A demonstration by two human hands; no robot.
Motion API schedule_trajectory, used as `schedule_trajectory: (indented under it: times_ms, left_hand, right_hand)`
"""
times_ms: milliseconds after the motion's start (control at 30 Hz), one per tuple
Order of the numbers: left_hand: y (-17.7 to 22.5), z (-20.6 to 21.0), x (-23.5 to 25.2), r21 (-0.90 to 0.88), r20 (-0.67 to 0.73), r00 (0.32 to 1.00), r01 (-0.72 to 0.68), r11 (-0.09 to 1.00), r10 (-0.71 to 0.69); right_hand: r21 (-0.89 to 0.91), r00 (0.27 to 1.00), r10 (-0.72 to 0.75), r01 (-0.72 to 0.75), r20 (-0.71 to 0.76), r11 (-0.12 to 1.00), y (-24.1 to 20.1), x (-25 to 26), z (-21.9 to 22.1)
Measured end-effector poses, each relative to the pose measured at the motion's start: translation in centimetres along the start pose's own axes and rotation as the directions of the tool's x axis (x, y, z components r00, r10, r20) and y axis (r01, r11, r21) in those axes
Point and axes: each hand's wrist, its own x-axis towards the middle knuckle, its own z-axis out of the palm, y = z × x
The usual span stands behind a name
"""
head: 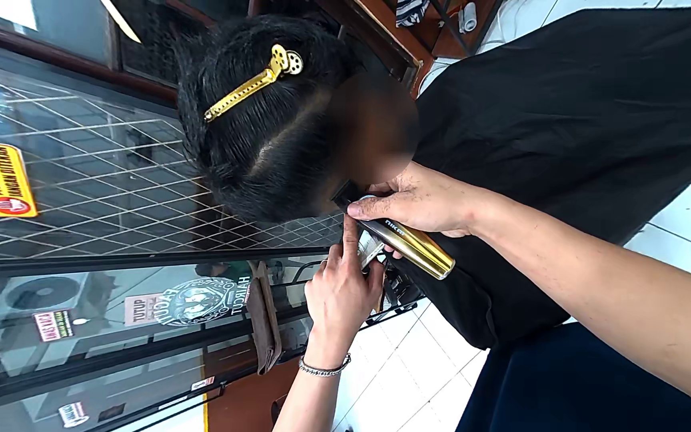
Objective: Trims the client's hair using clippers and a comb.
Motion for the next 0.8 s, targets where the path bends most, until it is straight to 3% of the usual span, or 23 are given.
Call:
schedule_trajectory:
  times_ms: [100, 267, 400, 533, 667, 800]
  left_hand:
    - [-0.04, -0.03, 0.02, -0.006, -0.003, 1.000, -0.001, 1.000, 0.001]
    - [0.01, -0.02, 0.01, -0.003, 0.010, 1.000, 0.005, 1.000, -0.005]
    - [-0.01, -0.04, -0.01, -0.001, -0.003, 1.000, 0.001, 1.000, -0.001]
    - [-0.08, 0.03, 0.06, -0.005, 0.003, 1.000, -0.002, 1.000, 0.002]
    - [-0.04, 0.03, 0.10, -0.001, -0.003, 1.000, -0.009, 1.000, 0.009]
    - [-0.07, -0.04, 0.10, 0.012, 0.006, 1.000, -0.003, 1.000, 0.003]
  right_hand:
    - [-0.068, 0.998, -0.062, 0.062, 0.007, 0.996, 0.22, 0.02, -0.04]
    - [0.012, 1.000, 0.017, -0.017, 0.003, 1.000, 0.02, -0.02, 0.03]
    - [-0.062, 0.998, -0.068, 0.069, 0.019, 0.996, 0.24, 0.08, -0.15]
    - [-0.030, 1.000, 0.011, -0.011, 0.004, 0.999, -0.13, -0.06, -0.16]
    - [-0.094, 0.996, -0.078, 0.083, 0.052, 0.992, 0.14, -0.08, -0.24]
    - [-0.019, 1.000, 0.009, -0.009, 0.016, 1.000, -0.03, -0.17, -0.26]
